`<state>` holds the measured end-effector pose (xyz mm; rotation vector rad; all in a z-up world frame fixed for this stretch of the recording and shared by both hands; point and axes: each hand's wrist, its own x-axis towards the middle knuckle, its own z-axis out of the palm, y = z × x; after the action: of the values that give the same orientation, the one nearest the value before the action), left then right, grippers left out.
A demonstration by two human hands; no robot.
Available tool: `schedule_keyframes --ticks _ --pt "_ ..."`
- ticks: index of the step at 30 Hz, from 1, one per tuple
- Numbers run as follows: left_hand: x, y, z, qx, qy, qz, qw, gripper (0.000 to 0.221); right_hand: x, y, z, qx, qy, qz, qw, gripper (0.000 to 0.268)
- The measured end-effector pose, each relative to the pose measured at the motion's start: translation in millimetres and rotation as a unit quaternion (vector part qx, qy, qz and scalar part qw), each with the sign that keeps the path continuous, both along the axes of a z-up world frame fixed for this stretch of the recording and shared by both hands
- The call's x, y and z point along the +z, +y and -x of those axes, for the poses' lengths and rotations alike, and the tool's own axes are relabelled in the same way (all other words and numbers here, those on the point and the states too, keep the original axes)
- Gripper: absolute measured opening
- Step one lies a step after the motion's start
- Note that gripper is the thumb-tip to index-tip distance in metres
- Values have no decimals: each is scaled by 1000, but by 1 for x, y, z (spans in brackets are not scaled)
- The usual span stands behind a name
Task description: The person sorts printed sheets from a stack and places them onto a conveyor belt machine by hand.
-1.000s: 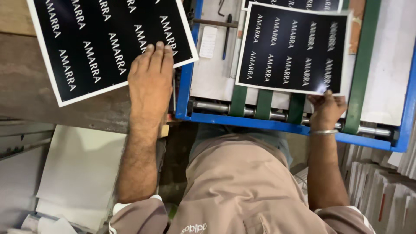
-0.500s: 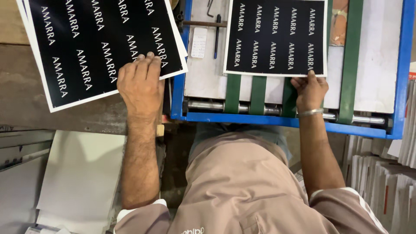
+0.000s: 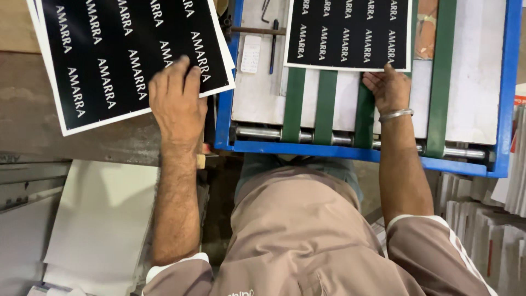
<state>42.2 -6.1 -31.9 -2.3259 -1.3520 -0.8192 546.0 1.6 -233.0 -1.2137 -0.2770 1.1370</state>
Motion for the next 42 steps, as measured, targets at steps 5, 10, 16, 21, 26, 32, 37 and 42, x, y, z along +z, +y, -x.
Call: schedule_keyframes --ticks 5,10,16,21,26,32,37,42 --pt "1 -5 1 29 -4 -6 1000 45 10 -9 3 27 -32 1 999 28" --pt "29 1 31 -17 1 134 991 51 45 -42 55 93 -62 -20 994 29" --pt "44 -1 -21 13 71 109 991 34 123 -71 158 333 -91 -161 924 50" --pt "38 -40 -101 -53 128 90 986 33 135 -81 211 406 -1 -261 876 65" --pt "63 -47 -99 -172 35 147 973 57 139 -99 209 402 84 -316 855 79" --pt "73 -19 -88 -257 -82 324 907 78 154 -109 208 395 75 -340 850 91" --pt "59 -14 -94 -269 -129 327 897 57 148 -106 209 342 65 -285 893 48" --pt "59 -10 -72 -264 -205 108 936 10 115 -81 186 186 13 -151 971 13"
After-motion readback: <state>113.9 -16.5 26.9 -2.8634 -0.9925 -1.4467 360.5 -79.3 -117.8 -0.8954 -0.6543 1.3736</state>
